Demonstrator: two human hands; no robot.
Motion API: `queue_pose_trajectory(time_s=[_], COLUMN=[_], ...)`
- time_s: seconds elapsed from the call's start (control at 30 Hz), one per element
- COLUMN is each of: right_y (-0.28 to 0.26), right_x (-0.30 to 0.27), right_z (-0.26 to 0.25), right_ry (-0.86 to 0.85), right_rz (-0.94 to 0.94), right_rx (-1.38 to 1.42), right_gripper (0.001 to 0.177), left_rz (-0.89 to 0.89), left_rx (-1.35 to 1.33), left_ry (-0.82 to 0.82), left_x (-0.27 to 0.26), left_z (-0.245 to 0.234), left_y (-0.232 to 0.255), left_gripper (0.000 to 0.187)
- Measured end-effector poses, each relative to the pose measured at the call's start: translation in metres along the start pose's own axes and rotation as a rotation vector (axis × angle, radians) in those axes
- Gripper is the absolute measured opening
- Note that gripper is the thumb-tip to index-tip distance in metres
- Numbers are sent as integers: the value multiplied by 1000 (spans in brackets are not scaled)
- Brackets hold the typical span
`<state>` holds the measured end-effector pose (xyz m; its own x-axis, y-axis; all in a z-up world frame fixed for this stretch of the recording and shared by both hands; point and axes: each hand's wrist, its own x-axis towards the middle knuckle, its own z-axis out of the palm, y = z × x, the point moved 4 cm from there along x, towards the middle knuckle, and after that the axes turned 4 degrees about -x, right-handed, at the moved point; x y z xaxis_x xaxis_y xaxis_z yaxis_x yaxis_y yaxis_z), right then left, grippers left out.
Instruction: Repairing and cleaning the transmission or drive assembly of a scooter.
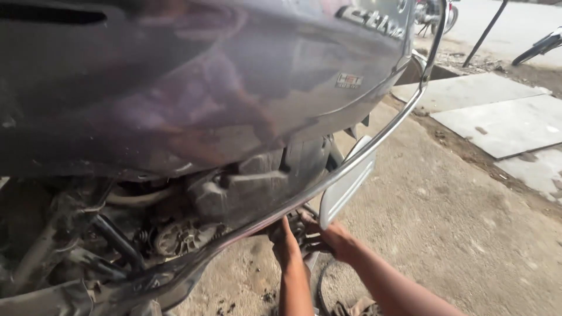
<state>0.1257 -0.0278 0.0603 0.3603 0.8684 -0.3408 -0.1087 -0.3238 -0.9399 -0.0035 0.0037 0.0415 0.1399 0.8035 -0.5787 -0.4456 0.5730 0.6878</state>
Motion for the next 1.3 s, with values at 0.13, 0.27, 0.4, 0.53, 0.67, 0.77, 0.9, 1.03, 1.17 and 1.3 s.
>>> queue_pose_trajectory(time_s=[0.13,0.27,0.4,0.53,0.67,0.77,0.9,1.03,1.17,1.3], right_y=[26,48,37,35,33,29,25,30,34,27], right_x=[-8,1,-18,-13,-8,-3,-1,6,8,5], right_z=[10,26,60,71,68,60,50,48,41,41], right_ry=[-14,-7,-60,-100,-70,-15,135,230,309,290], right_rz=[57,144,237,196,184,153,15,-21,-20,-64], right_rx=[217,378,564,695,698,571,162,74,21,54], right_gripper=[46,47,65,69,69,70,77,88,102,109], left_rz=[238,145,55,60,103,88,22,66,118,240], left_rx=[107,58,-1103,388,448,312,89,37,15,-40], left_ry=[53,47,-817,163,100,-5,-183,-379,24,101], left_x=[35,42,254,55,34,54,18,1,48,33], left_z=[-3,-10,-12,-31,-29,-29,-35,-28,-31,-22], left_y=[-15,-22,-133,-19,-8,-25,-16,-4,0,37], left_gripper=[78,81,81,101,102,103,109,116,106,82])
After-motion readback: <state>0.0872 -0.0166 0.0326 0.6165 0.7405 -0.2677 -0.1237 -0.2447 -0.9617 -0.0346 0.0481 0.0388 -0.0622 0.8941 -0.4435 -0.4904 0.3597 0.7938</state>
